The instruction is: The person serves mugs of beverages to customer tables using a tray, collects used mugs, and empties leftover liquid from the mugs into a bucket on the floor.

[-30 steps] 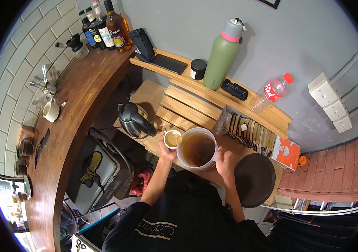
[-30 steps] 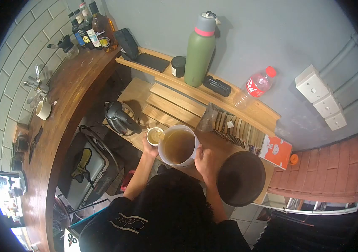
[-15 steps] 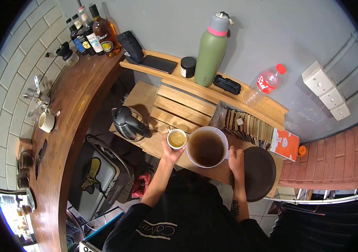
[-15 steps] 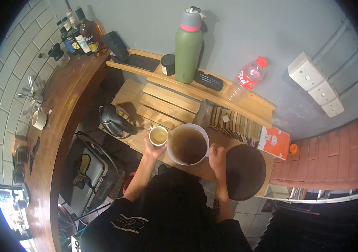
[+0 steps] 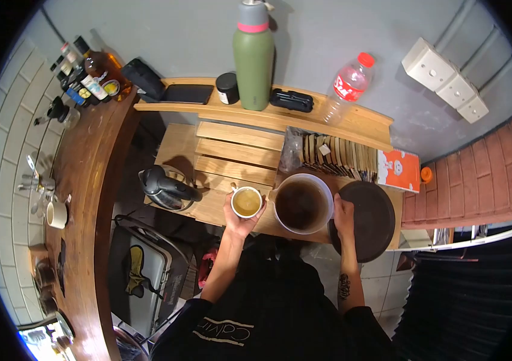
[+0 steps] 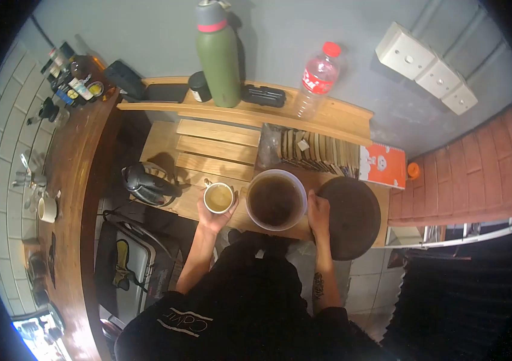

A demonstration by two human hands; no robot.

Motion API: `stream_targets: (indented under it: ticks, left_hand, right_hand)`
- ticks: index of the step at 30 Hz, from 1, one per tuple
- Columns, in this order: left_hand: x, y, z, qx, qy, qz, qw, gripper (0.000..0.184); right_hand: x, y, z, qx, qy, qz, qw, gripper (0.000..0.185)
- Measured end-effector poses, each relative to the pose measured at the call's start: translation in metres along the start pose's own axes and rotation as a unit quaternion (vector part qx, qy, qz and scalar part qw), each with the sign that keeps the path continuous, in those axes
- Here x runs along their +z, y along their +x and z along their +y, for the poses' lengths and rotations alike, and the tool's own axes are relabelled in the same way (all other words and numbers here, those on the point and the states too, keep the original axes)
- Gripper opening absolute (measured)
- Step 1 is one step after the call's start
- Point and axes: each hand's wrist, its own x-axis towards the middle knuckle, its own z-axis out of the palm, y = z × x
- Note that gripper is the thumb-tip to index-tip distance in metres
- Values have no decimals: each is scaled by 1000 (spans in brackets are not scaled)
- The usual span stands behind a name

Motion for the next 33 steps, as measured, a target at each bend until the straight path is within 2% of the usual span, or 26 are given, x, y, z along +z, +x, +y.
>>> stream_targets:
  ticks: [4, 7, 8, 11, 15, 17, 18, 19, 21, 23, 24, 25, 27, 28, 29, 31, 33]
  left_hand:
    - [-24, -9, 0, -24, 24, 7, 999, 40]
    - [-34, -20, -4, -24, 18, 33, 999, 46]
    - [-41, -26, -6, -24, 18, 32, 999, 46]
    - [-52, -41, -22, -2, 6, 22, 1000, 45]
    - [-64, -61, -60, 41, -21, 12, 999, 45]
    - [-72, -67, -88, 59, -31, 14, 998, 46]
    - [-76, -68, -105, 83, -43, 21, 995, 46]
    - [-82, -72, -125, 103, -55, 32, 993, 45]
    - [-90, -76, -164, 124, -101, 20, 987, 45]
    - [-92, -77, -202, 120, -163, 4, 979, 45]
    - [-90, -77, -219, 109, -169, 36, 979, 46]
    - [-92, -76, -235, 109, -175, 35, 978, 46]
    - [-96, -70, -260, 52, -130, 40, 989, 48]
    - [-97, -66, -271, 25, -99, 12, 995, 50]
    - [-88, -64, -284, 13, -80, 29, 996, 52]
    - [-74, -53, -305, -23, -31, 63, 997, 51]
    - [-75, -39, -325, -41, 40, -19, 998, 46]
  right_hand:
    - [-4, -17, -10, -31, 48, 46, 997, 42]
    - [-15, -31, 10, -9, 78, 100, 992, 42]
    - [-24, -36, 21, 21, 134, 84, 987, 36]
    - [-48, -45, 61, 78, 156, 32, 984, 27]
    - [-72, -50, 107, 54, 142, -58, 987, 15]
    - [-82, -49, 122, -19, 97, -156, 983, 9]
    - [-88, -50, 118, 2, 88, -197, 977, 6]
    - [-97, -52, 115, -2, 58, -240, 969, 7]
    - [-111, -54, 101, -70, 22, -288, 955, 14]
    - [-126, -57, 75, -78, 15, -322, 943, 16]
    - [-136, -59, 70, -97, 1, -351, 931, 19]
    - [-141, -60, 73, -113, 6, -367, 923, 28]
    - [-150, -61, 63, -160, -10, -368, 916, 37]
    - [-154, -61, 60, -184, -28, -374, 909, 48]
    - [-157, -61, 56, -189, -42, -391, 900, 63]
    - [-161, -64, 52, -227, -26, -388, 893, 76]
    - [-165, -69, 58, -277, -60, -362, 888, 84]
